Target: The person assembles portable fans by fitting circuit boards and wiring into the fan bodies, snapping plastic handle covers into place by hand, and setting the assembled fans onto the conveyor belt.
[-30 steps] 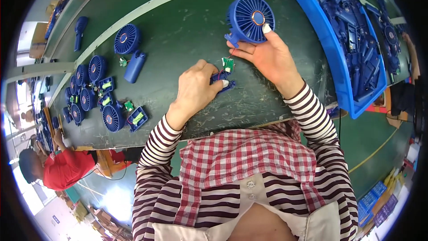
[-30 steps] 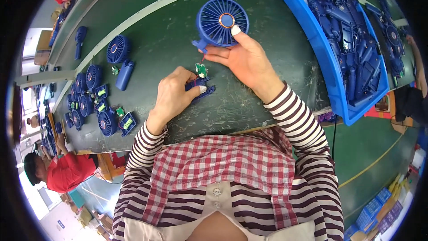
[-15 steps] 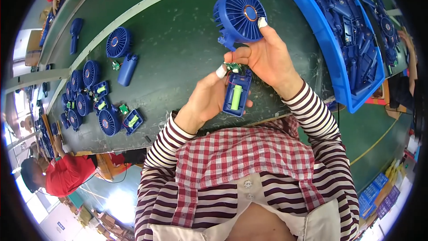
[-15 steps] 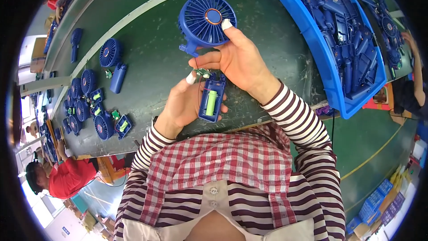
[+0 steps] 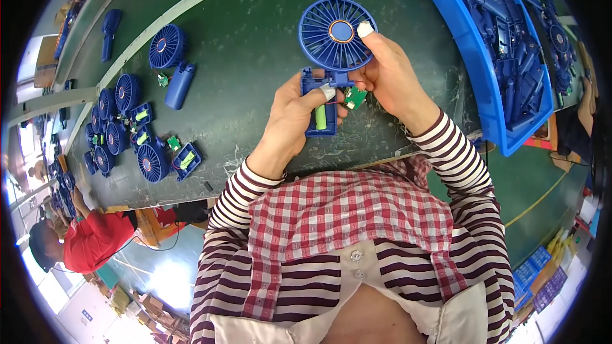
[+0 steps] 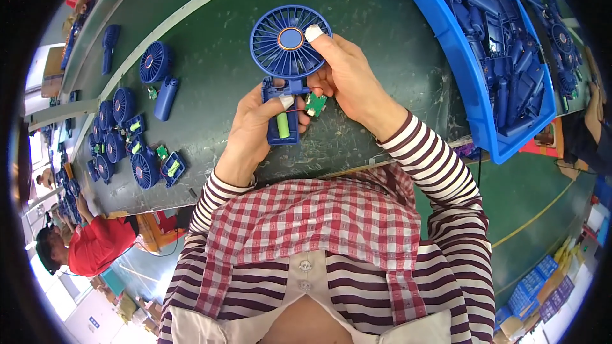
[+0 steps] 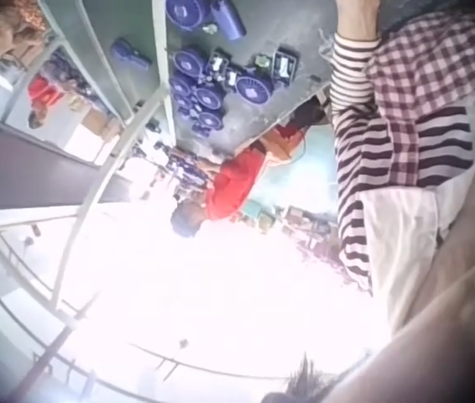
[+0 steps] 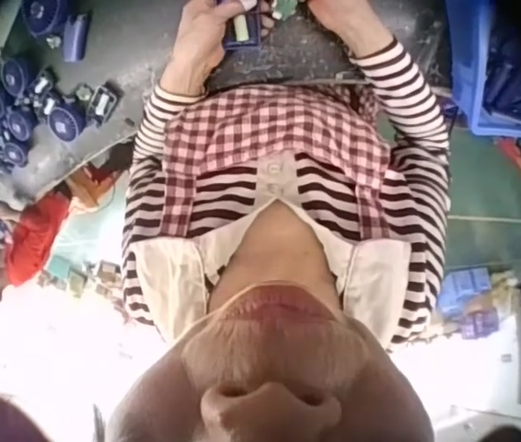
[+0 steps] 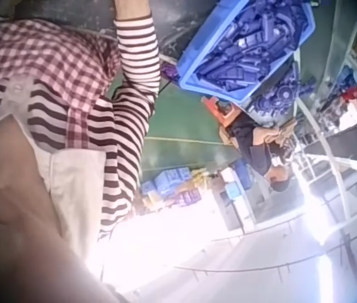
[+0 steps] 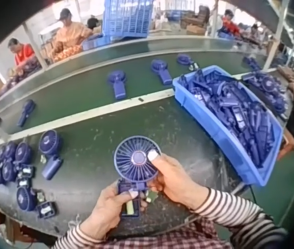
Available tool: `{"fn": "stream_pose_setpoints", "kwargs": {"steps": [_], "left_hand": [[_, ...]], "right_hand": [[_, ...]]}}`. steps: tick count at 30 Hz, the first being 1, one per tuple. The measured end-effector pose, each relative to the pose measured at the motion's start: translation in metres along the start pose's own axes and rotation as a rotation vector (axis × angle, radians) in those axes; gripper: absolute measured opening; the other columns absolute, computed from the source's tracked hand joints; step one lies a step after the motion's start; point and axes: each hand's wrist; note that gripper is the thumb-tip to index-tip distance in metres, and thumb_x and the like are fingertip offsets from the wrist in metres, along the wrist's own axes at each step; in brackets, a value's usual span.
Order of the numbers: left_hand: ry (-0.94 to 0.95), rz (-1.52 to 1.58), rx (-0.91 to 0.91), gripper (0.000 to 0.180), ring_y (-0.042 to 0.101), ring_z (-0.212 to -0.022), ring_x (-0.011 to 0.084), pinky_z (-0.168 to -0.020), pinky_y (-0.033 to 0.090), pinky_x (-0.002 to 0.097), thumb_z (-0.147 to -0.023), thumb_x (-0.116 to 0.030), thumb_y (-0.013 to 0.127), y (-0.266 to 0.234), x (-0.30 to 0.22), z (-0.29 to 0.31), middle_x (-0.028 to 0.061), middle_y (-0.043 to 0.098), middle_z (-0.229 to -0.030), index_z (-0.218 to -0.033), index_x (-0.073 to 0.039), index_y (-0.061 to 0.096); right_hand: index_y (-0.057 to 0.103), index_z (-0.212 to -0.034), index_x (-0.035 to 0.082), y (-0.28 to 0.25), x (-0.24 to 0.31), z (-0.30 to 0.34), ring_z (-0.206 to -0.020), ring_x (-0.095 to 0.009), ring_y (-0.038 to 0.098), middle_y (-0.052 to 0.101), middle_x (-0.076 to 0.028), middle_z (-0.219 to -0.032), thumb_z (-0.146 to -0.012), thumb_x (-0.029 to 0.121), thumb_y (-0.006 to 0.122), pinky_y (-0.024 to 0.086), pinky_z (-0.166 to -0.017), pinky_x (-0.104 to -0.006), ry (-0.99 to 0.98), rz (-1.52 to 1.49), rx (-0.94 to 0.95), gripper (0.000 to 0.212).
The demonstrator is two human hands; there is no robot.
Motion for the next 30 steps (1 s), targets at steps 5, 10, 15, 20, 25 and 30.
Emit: {"fn": "stream_pose_setpoints", "kwargs": {"steps": [5, 10, 15, 20, 25, 30], "left_hand": [[0.044, -0.147, 0.016, 0.027, 0.062, -0.061, 0.0189, -0.053, 0.052, 0.0276, -0.081, 0.000, 0.052, 0.008, 0.002, -0.001, 0.0131, 0.061, -0.084, -0.108, 0.002, 0.047], [0.065, -0.178, 0.011, 0.027, 0.061, -0.058, 0.0173, -0.053, 0.052, 0.0276, -0.079, 0.002, 0.050, 0.009, -0.003, 0.001, 0.0131, 0.060, -0.083, -0.105, 0.002, 0.049], [0.169, -0.216, 0.023, 0.021, 0.060, -0.058, 0.0151, -0.053, 0.051, 0.0254, -0.081, -0.003, 0.054, 0.010, -0.005, 0.001, 0.0120, 0.061, -0.081, -0.101, 0.003, 0.052], [0.269, -0.285, 0.005, 0.028, 0.059, -0.059, 0.0129, -0.052, 0.050, 0.0240, -0.087, -0.022, 0.059, 0.012, -0.006, -0.004, 0.0103, 0.062, -0.077, -0.094, 0.005, 0.055], [0.308, -0.315, -0.038, 0.027, 0.059, -0.054, 0.0144, -0.049, 0.049, 0.0246, -0.089, -0.023, 0.056, 0.007, -0.010, -0.005, 0.0109, 0.061, -0.070, -0.094, 0.004, 0.055], [0.144, -0.050, 0.011, 0.034, 0.059, -0.051, 0.0186, -0.045, 0.049, 0.0274, -0.090, -0.032, 0.053, -0.004, -0.025, -0.010, 0.0118, 0.060, -0.069, -0.089, 0.002, 0.054]], "right_hand": [[0.052, -0.099, 0.004, 0.006, -0.010, -0.005, -0.054, -0.007, 0.042, 0.056, -0.001, -0.079, -0.092, 0.037, 0.048, 0.033, -0.047, -0.0194, -0.040, -0.051, -0.074, 0.034], [0.052, -0.099, 0.005, 0.009, -0.015, -0.006, -0.055, -0.008, 0.041, 0.056, -0.001, -0.080, -0.092, 0.036, 0.049, 0.036, -0.049, -0.0203, -0.067, -0.063, -0.094, 0.032], [0.053, -0.097, 0.005, 0.004, -0.015, -0.011, -0.057, -0.009, 0.043, 0.057, -0.001, -0.079, -0.092, 0.035, 0.049, 0.039, -0.051, -0.0217, -0.039, -0.122, -0.044, 0.031], [0.054, -0.097, 0.005, 0.001, -0.015, -0.011, -0.058, -0.008, 0.048, 0.058, -0.001, -0.078, -0.091, 0.035, 0.052, 0.041, -0.052, -0.0208, -0.043, -0.121, -0.017, 0.030], [0.053, -0.105, 0.002, -0.009, -0.017, -0.017, -0.083, -0.015, 0.059, 0.061, -0.007, -0.096, -0.093, 0.030, 0.048, 0.047, -0.072, -0.0272, -0.039, -0.140, 0.062, 0.030], [0.051, -0.105, -0.001, -0.018, -0.024, 0.003, -0.087, -0.022, 0.058, 0.058, -0.013, -0.101, -0.082, 0.006, 0.057, 0.046, -0.078, -0.0322, -0.588, 0.616, -0.185, 0.024]]}}
Point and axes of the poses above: each hand's wrist, its own z-axis away from the middle knuckle, its own y-axis out of the palm, x = y × z
